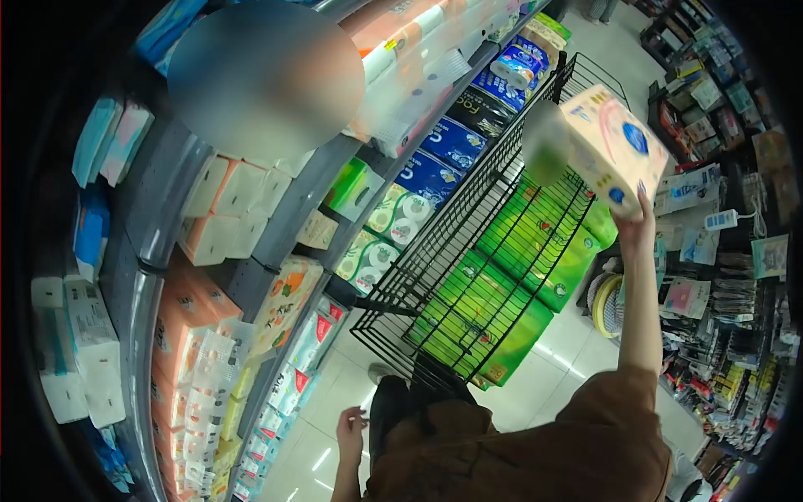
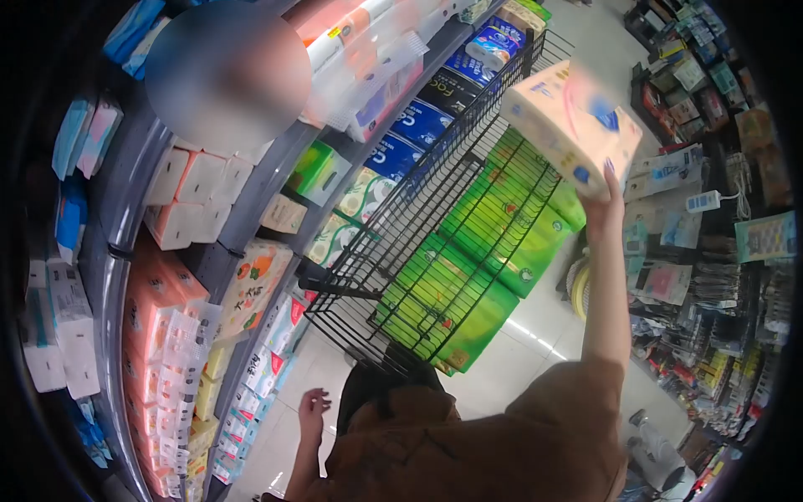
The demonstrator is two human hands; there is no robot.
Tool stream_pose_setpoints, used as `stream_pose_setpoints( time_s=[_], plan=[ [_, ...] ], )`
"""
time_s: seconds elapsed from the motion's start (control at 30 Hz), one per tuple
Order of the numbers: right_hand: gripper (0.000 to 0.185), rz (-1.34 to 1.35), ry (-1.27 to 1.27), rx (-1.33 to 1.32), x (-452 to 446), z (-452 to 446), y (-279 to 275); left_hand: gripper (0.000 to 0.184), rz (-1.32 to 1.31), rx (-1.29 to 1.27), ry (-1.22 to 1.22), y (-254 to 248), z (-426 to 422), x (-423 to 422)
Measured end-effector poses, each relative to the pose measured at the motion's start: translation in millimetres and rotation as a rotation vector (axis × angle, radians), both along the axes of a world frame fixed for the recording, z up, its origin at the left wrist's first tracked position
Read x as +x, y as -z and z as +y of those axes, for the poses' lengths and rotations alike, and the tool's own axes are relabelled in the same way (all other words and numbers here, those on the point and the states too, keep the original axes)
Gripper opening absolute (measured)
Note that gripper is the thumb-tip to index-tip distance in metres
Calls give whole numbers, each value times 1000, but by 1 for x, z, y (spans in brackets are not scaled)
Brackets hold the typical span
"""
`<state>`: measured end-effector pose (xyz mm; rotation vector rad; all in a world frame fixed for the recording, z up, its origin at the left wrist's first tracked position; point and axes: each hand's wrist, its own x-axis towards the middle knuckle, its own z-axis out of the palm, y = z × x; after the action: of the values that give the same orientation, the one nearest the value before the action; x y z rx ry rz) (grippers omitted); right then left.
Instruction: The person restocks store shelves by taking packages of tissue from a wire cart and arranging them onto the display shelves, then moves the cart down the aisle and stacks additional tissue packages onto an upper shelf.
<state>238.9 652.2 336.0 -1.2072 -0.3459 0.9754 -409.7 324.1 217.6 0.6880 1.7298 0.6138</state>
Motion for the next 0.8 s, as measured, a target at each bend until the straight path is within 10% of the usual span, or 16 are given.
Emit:
stream_pose_setpoints(
  time_s=[0.27,0.53,0.8],
  plan=[
    [65,96,-27,73,-140,-232,-60,19,-237,388,212,-95,82,52],
    [120,-376,-407,-37,-228,-333,-159,96,-947,638,474,-162,90,64],
    [144,-632,-904,95,-325,-324,-157,116,-614,907,308,-214,37,-44]
  ],
)
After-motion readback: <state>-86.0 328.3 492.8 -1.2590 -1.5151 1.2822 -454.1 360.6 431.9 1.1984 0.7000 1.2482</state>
